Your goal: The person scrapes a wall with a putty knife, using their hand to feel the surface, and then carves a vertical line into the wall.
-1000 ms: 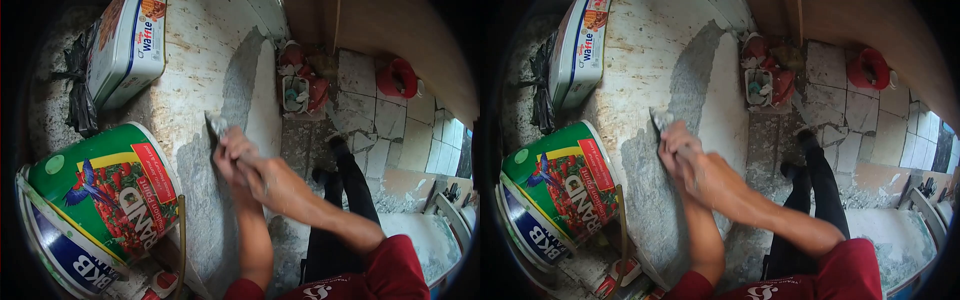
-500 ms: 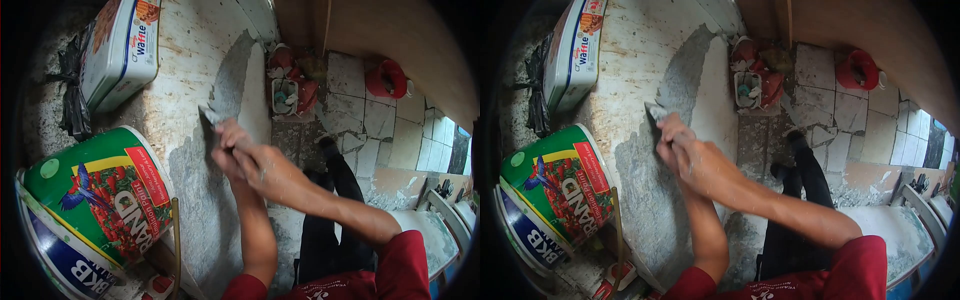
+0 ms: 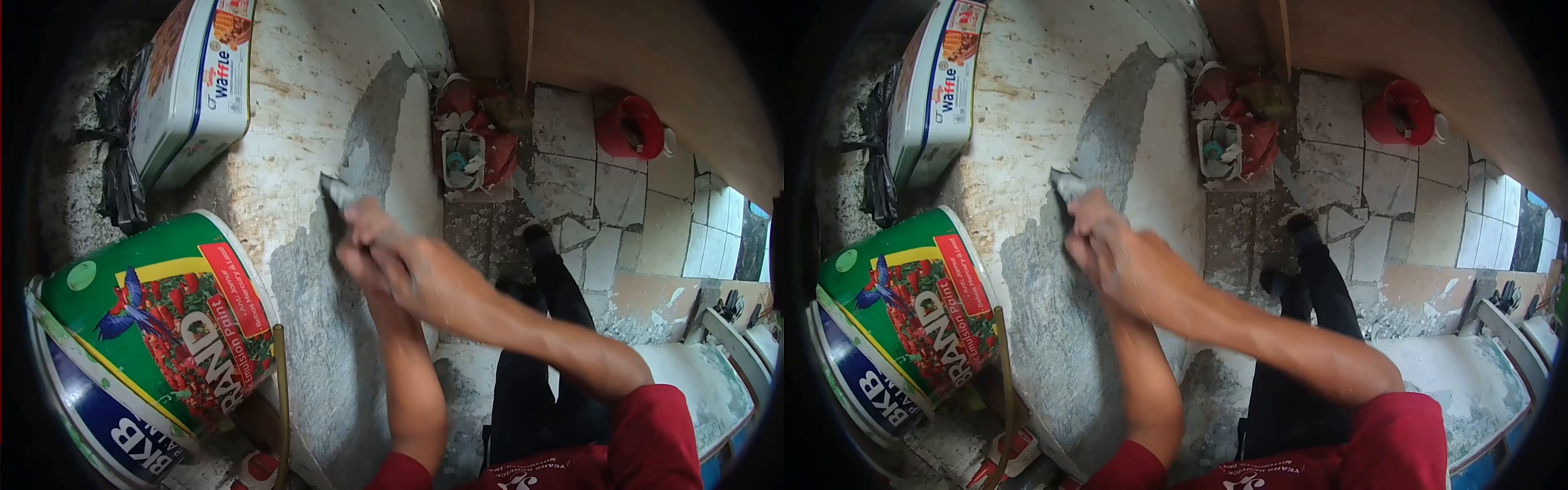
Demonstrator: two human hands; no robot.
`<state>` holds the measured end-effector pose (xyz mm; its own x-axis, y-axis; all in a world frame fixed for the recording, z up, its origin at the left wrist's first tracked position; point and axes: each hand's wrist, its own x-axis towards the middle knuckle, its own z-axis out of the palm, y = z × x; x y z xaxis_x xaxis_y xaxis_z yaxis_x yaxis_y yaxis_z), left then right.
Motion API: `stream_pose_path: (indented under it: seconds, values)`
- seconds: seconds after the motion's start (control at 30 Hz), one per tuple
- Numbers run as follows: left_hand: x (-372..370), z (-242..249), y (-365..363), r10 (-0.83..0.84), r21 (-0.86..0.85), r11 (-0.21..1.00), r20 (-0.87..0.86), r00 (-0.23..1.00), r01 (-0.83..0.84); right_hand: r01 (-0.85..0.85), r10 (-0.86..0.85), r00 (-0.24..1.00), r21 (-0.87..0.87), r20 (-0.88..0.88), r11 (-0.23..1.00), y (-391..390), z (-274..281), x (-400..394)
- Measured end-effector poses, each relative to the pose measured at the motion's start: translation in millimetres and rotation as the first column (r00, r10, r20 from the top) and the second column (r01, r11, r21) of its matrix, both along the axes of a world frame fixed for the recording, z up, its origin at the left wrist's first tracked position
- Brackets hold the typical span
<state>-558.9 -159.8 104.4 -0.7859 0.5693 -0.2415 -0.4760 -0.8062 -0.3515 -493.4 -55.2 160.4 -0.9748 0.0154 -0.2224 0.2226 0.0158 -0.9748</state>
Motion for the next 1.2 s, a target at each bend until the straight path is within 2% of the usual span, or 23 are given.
stream_pose_path:
  seconds: [0.07,0.1,0.2,0.33,0.37,0.47,0.5,0.6,0.67,0.7,0.8,0.87,0.9,0.97,1.0,1.03,1.07,1.13,1.2]
  values:
    - [-19,-2,10,-0.035,-0.012,0.999,0.039,0.999,0.035,0.09,-0.092,0.993,-0.032,-0.07,0.995,4,-5,-15]
    - [-20,-8,13,-0.035,-0.035,0.999,0.005,0.999,0.035,0.084,-0.086,0.996,-0.053,-0.026,0.995,6,-9,-14]
    - [-7,-2,4,0.002,-0.004,1.0,0.012,1.0,-0.002,0.043,-0.043,0.999,0.026,0.01,0.999,-1,2,-2]
    - [-5,-3,-6,0.017,-0.041,0.999,-0.015,1.0,-0.018,0.005,-0.005,1.0,0.03,-0.017,1.0,-3,3,0]
    - [-15,-5,-1,-0.035,0.03,0.999,0.001,0.999,0.035,0.038,-0.038,0.998,0.013,-0.048,0.999,-3,0,-4]
    - [-32,-13,17,-0.028,-0.07,0.997,-0.054,0.998,0.024,0.153,-0.154,0.975,-0.021,-0.16,0.988,11,-9,-21]
    - [-27,-11,15,-0.031,-0.053,0.998,-0.07,0.997,0.028,0.172,-0.171,0.967,-0.013,-0.191,0.985,7,-11,-20]
    - [-20,-6,6,-0.07,0.004,0.998,-0.1,0.993,0.07,0.021,-0.02,1.0,0.055,-0.011,0.998,3,4,-5]
    - [-23,-12,-2,-0.095,0.045,0.994,-0.073,0.993,0.099,0.045,-0.043,0.998,0.048,-0.045,0.998,3,3,-14]
    - [-32,-3,5,-0.146,0.068,0.987,-0.004,0.989,0.146,0.073,-0.069,0.995,0.051,-0.077,0.996,5,-1,-25]
    - [-39,-11,20,-0.113,-0.031,0.993,-0.085,0.99,0.111,0.115,-0.111,0.99,0.048,-0.086,0.992,10,-5,-27]
    - [-32,-8,14,-0.071,0.0,0.997,-0.06,0.996,0.071,0.086,-0.083,0.995,0.064,-0.05,0.994,6,-3,-22]
    - [-24,-5,7,-0.061,0.008,0.998,-0.064,0.996,0.062,0.063,-0.058,0.996,0.083,-0.064,0.995,4,3,-16]
    - [-25,-5,2,-0.075,0.048,0.996,-0.051,0.996,0.077,0.174,-0.169,0.967,0.012,-0.193,0.985,-2,-7,-23]
    - [-32,-7,8,-0.073,-0.028,0.997,-0.081,0.994,0.071,0.221,-0.223,0.944,-0.033,-0.243,0.975,-7,-12,-25]
    - [-45,-9,19,-0.066,-0.108,0.993,-0.108,0.992,0.054,0.122,-0.119,0.987,0.018,-0.112,0.992,5,-7,-38]
    - [-52,-10,26,-0.062,-0.179,0.983,-0.144,0.988,0.036,0.103,-0.104,0.995,-0.032,-0.007,0.994,17,-1,-48]
    - [-49,-12,30,-0.039,-0.208,0.978,-0.132,0.99,0.011,0.085,-0.062,0.98,-0.117,0.189,0.989,39,11,-59]
    - [-50,-14,34,-0.021,-0.237,0.972,-0.132,0.991,-0.011,0.137,-0.139,0.989,-0.039,-0.056,0.99,27,-1,-49]
